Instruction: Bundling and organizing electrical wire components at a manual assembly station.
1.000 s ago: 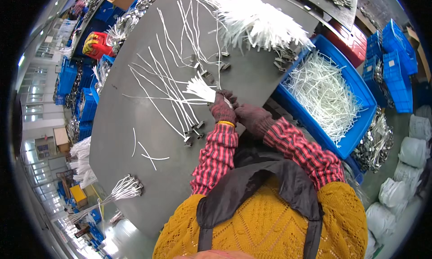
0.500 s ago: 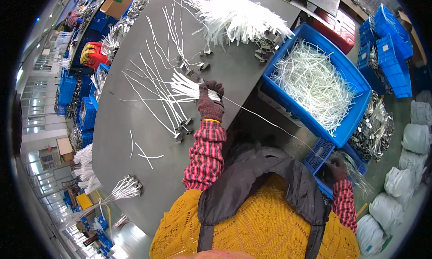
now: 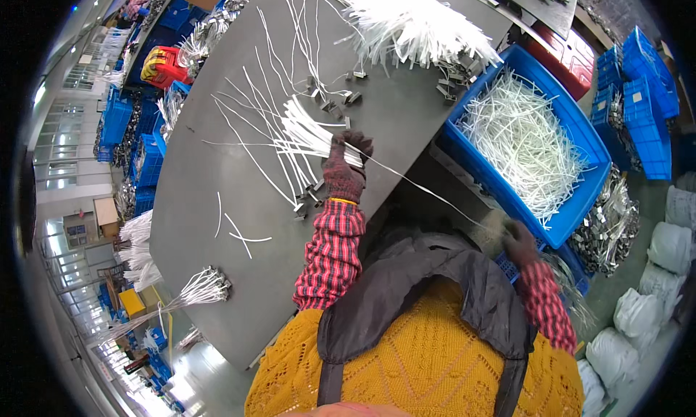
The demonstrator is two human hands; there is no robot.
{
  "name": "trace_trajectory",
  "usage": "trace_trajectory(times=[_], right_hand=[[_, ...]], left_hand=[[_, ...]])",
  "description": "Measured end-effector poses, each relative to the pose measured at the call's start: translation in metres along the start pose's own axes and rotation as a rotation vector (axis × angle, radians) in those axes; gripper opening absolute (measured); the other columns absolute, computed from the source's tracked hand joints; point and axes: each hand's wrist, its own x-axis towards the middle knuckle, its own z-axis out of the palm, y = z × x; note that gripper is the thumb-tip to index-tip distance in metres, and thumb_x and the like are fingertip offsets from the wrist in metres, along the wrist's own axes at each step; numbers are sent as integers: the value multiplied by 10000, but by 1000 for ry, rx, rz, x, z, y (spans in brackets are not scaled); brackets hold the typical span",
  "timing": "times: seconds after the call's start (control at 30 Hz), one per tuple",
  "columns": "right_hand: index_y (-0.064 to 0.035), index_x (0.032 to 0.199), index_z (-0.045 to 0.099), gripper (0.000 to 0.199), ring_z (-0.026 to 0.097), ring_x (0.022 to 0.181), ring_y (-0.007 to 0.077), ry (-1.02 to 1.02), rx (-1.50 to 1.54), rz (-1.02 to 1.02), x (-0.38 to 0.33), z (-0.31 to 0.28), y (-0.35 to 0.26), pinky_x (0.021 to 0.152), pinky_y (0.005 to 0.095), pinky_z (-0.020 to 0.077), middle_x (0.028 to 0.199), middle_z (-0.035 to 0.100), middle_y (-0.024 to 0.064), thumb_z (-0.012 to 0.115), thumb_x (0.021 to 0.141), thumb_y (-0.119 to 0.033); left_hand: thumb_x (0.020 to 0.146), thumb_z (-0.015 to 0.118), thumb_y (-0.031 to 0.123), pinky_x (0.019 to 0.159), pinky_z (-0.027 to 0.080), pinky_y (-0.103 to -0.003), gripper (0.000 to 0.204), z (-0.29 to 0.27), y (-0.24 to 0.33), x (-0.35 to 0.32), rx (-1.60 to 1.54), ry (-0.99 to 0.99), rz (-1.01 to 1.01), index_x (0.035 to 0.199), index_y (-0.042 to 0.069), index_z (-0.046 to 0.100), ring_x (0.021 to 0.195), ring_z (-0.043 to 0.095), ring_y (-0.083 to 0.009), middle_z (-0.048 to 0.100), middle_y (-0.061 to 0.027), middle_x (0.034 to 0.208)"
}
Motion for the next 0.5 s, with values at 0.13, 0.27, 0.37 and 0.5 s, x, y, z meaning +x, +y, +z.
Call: trace_trajectory(times=[0.13, 0.27, 0.37, 0.5], right_hand=[[-130, 1486, 427, 656, 528, 1334, 297, -277, 42, -202, 52, 81, -247, 1106, 397, 409, 1400, 563, 213, 637, 885, -289], [-129, 1410, 476, 601, 661, 1044, 296, -350, 208, -132, 89, 152, -357, 941, 420, 512, 1112, 679, 170, 698, 874, -284], [-136, 1397, 480, 592, 668, 985, 293, -492, 214, -16, 106, 186, -401, 894, 423, 527, 1065, 684, 164, 711, 872, -280], [-134, 1429, 421, 670, 664, 838, 238, -328, 12, -394, 164, 228, -398, 745, 401, 565, 1073, 669, 149, 747, 854, -241]], left_hand=[[981, 635, 242, 815, 591, -461, 234, -7, -3, -19, 91, -8, 55, 1036, 17, 669, 896, 711, -327, 720, -156, 992], [961, 665, 201, 787, 595, -408, 235, -15, -11, -18, 126, 64, 79, 1002, -30, 676, 863, 715, -272, 728, -150, 969], [980, 627, 252, 643, 563, -308, 266, -25, 21, -16, 531, 96, 169, 954, -8, 678, 743, 703, -190, 715, -104, 848], [967, 610, 268, 507, 534, -296, 277, -68, 68, -5, 590, 356, -33, 981, -5, 651, 598, 677, -188, 698, -110, 784]])
